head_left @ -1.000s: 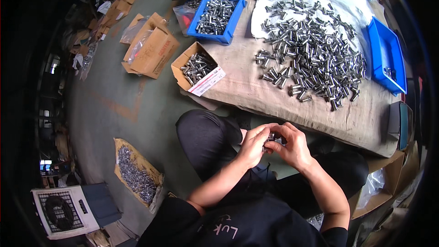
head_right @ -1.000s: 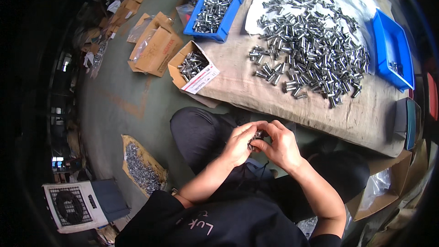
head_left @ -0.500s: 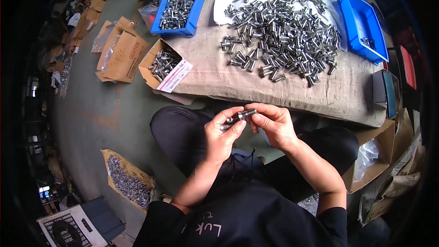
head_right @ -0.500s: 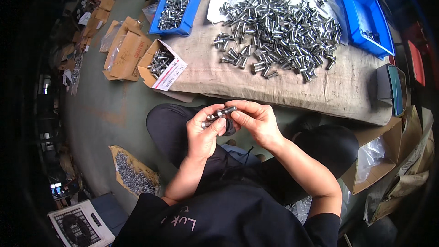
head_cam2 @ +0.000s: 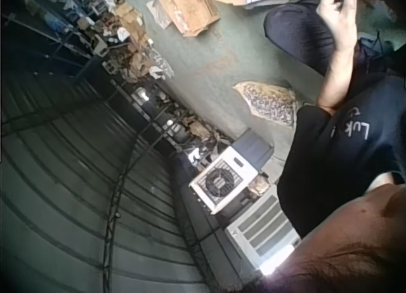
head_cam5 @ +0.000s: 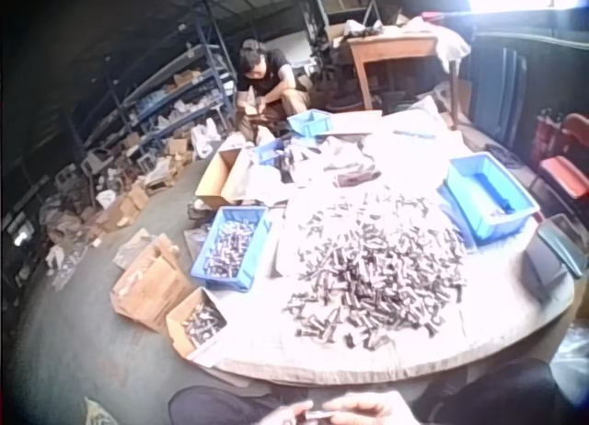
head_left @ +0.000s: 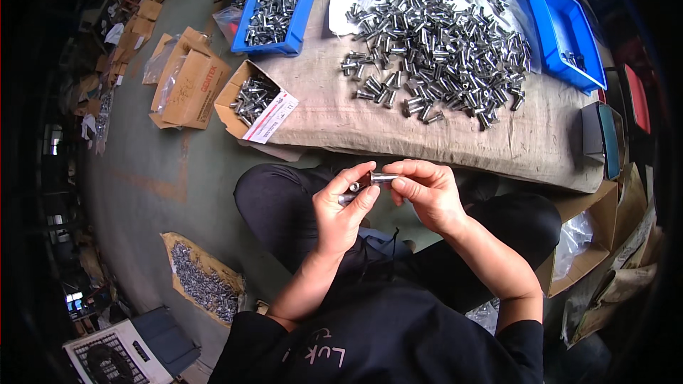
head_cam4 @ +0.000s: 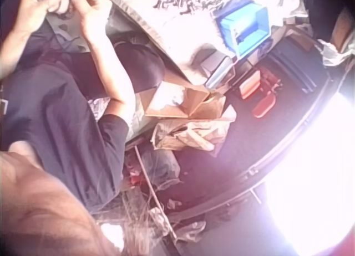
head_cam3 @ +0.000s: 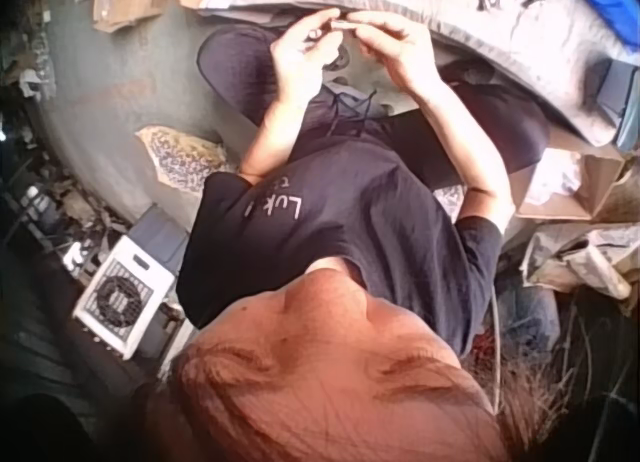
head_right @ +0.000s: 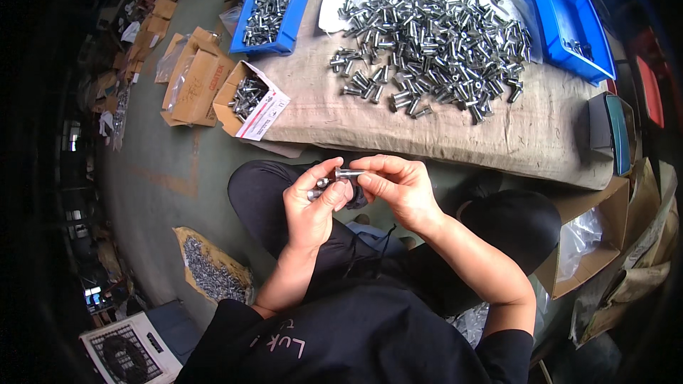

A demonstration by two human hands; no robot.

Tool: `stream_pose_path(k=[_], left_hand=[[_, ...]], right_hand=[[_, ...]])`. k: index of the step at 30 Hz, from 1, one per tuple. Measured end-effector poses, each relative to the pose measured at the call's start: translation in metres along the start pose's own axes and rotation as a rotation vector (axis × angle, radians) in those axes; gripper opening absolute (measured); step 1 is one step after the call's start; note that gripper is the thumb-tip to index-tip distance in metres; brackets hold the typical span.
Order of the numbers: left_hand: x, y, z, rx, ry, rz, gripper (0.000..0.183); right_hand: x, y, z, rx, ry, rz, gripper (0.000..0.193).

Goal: The person gathers metal bolts from a pile on the table and fits metal sleeves onto them by hand.

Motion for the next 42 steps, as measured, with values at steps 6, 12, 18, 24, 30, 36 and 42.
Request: stream_pose_path(k=[6,12,18,24,30,36,42], left_hand=[[-0.005,0.005,0.002,-0.057,-0.051,-0.333,0.027],[-0.002,0.006,0.003,-0.079,-0.064,-0.404,0.027],[0.011,0.002,0.004,-0.053,0.062,-0.062,0.029],[0.002,0.006,0.003,-0.093,-0.066,-0.29,0.029],[-0.001,0.003,0.001,-0.087,-0.099,-0.236,0.027],[0.013,0.004,0.003,-0.102,0.113,0.143,0.033],[0.015,0.009,0.003,-0.101,0.01,0.131,0.042]], right_hand=[[-0.009,0.006,-0.002,-0.004,-0.088,-0.172,0.022],[-0.004,0.001,-0.003,0.059,-0.023,-0.089,0.024],[-0.004,0.001,-0.003,0.086,-0.022,-0.058,0.023],[-0.012,0.006,-0.004,0.039,-0.121,-0.159,0.023],[-0.009,0.002,-0.004,0.062,-0.094,-0.154,0.024],[-0.002,-0.004,-0.003,0.091,-0.023,-0.013,0.023],[-0.009,-0.001,0.001,0.051,0.048,0.303,0.011]])
Point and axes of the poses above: each hand's wrist, its own z-axis towards the middle knuckle, its own y-axis out of the palm, x = y × z, the point moved 7 cm from there along z, towards the middle knuckle, and after that the axes turned 5 degrees about -x, right-handed, at the moved point
